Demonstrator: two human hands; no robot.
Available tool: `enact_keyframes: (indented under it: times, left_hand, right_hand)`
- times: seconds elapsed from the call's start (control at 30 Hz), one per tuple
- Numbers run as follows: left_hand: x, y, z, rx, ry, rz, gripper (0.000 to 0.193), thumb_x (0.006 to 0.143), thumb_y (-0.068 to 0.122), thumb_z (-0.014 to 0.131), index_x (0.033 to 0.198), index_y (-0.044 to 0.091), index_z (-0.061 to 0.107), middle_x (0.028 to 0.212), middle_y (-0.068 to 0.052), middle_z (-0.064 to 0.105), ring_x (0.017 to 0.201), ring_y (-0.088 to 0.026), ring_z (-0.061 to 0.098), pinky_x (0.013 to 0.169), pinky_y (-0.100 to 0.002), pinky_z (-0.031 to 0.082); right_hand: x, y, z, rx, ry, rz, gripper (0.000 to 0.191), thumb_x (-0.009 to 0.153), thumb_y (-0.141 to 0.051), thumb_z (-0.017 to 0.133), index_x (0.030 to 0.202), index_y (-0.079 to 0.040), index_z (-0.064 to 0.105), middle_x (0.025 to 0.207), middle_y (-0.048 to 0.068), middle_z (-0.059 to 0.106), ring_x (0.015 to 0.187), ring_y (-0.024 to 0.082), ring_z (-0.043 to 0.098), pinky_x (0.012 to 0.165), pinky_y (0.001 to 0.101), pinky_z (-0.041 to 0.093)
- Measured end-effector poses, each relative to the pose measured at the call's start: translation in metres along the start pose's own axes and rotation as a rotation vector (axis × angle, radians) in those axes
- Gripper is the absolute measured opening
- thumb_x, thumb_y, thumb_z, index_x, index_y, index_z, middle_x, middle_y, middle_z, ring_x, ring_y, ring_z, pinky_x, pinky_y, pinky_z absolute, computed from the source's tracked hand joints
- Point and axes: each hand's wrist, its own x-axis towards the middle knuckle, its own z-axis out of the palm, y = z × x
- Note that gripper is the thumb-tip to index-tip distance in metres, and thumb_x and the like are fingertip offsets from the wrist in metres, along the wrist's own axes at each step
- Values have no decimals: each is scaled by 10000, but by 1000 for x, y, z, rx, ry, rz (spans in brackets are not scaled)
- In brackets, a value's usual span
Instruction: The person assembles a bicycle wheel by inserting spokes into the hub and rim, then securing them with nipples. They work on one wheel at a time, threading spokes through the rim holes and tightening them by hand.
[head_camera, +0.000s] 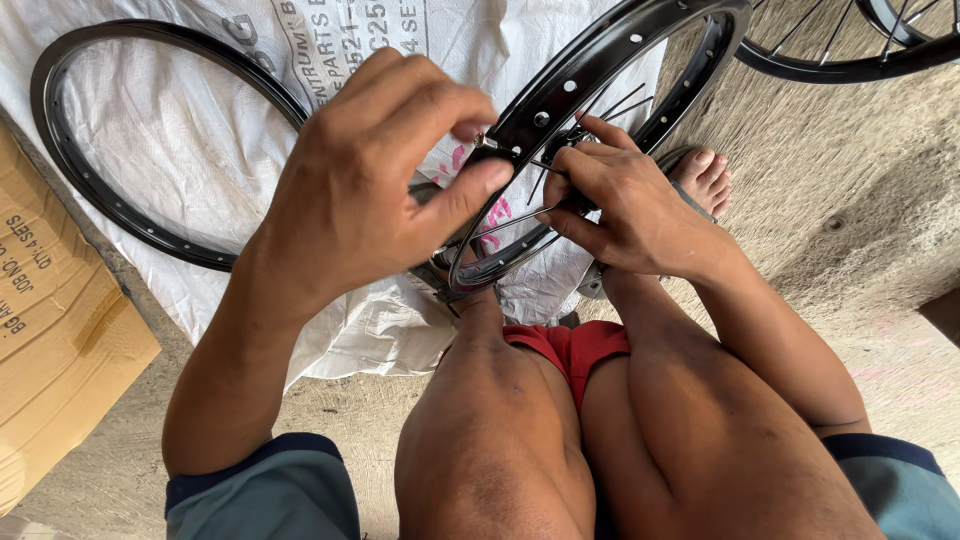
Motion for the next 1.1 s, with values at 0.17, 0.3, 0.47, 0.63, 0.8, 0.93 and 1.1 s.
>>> enact_keyframes:
  times: [0.17,0.3,0.47,0.63,0.8,0.93,1.1]
  left_hand:
    - [-3,0,-1,1,33,66,204,977,51,784,1122,20,645,1031,-104,613,1000,-237,607,857,-360,527]
    - [-1,2,-3,82,-2,-21,176,947,79,839,985,13,681,897,-93,639,886,-235,627,755,-371,525]
    - [2,4,-3,86,36,59,211,925,112,831,1026,-4,686,919,-100,640,919,-236,615,794,-355,530]
    - [-1,2,0,67,47,79,198,939,47,814,1073,-6,677,971,-93,652,989,-234,620,846,-353,538]
    - [-1,0,2,62,18,30,184,990,78,837,1073,9,688,982,-84,655,967,-222,620,823,-349,531]
    - [1,2,1,56,44,63,206,911,45,825,1051,-4,683,989,-124,652,961,-257,608,806,-372,529]
    - [2,4,-2,27,30,54,170,976,-24,778,1100,-1,664,1023,-100,659,1053,-234,615,888,-360,537]
  right_hand:
    - [1,1,1,-18,-7,-3,175,878,-93,731,956,-68,577,822,44,625,900,284,660,1235,603,313]
    - [0,1,2,-15,-11,-6,169,888,-102,730,962,-72,581,819,41,633,895,275,672,1238,606,312]
    - [0,1,2,-9,-12,-2,160,885,-95,720,962,-72,581,821,38,632,899,271,678,1239,609,304]
    - [0,1,2,-7,-3,12,155,888,-102,727,953,-78,588,809,37,632,883,273,673,1247,600,312]
    - [1,0,1,-19,3,2,157,880,-82,728,943,-79,585,810,40,627,878,270,666,1237,601,316]
    - [1,0,1,1,6,-9,167,875,-74,728,943,-75,576,818,40,625,889,275,662,1233,601,322]
    - [1,-1,1,-13,12,-24,171,874,-72,730,933,-75,569,813,46,609,871,279,652,1232,600,325]
